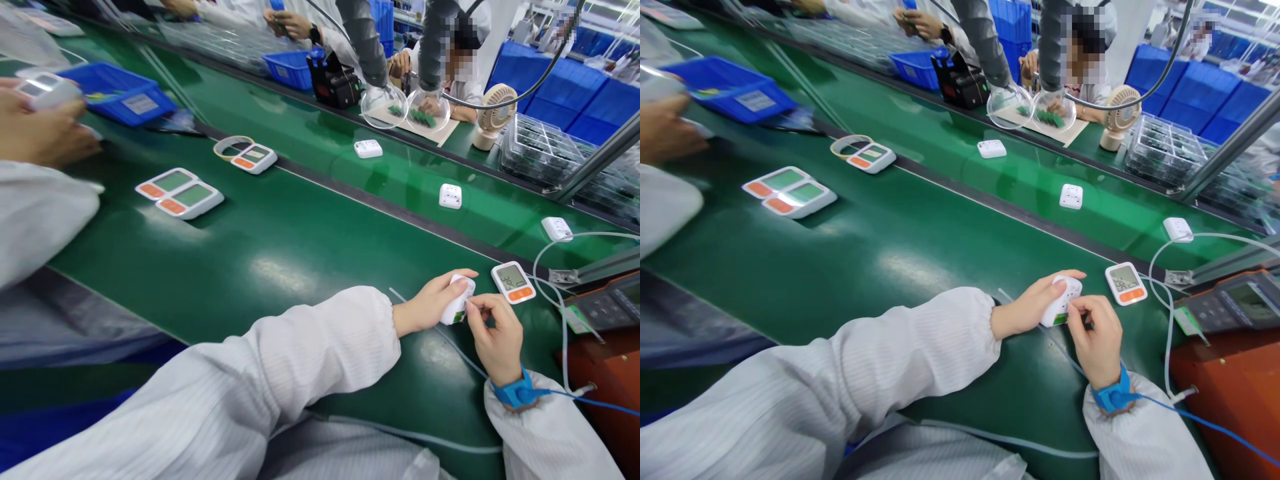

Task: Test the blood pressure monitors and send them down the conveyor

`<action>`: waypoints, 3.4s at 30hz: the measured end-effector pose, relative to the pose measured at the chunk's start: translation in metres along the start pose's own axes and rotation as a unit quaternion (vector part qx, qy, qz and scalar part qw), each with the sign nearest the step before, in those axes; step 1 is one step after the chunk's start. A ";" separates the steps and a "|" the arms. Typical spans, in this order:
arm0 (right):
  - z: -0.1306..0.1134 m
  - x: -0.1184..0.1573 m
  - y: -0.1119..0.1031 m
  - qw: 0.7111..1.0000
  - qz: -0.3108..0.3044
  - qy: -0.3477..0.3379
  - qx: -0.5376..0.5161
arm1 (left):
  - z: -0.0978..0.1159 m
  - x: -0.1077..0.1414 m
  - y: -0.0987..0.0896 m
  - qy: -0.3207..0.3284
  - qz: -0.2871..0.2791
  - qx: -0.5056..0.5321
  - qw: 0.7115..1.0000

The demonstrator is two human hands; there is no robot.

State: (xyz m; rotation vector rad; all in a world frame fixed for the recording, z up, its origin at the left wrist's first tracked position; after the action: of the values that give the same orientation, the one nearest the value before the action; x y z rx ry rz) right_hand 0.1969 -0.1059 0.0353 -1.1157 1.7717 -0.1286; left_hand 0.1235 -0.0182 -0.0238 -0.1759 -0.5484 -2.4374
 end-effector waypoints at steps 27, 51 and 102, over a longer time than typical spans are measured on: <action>-0.007 -0.003 0.001 0.999 -0.031 0.034 0.018 | -0.005 0.003 0.004 0.007 -0.013 -0.040 0.999; -0.017 -0.003 0.002 0.997 -0.035 -0.048 0.050 | -0.006 0.008 0.001 0.021 0.000 -0.013 1.000; 0.044 0.025 0.005 0.970 -0.063 0.232 0.032 | -0.017 -0.003 0.013 0.000 -0.106 0.041 0.994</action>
State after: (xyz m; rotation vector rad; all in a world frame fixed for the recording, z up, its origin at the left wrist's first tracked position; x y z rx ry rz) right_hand 0.2260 -0.1041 -0.0060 -1.2198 2.0856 -0.5599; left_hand 0.1343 -0.0331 -0.0354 -0.0880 -0.6985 -2.6126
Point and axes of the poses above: each hand's wrist, its own x-axis away from the middle knuckle, its own y-axis out of the palm, z = x × y, the point moved 9 cm from there along -x, towards the middle knuckle, and after that the axes turned 11 degrees about -y, right-handed, at the moved point
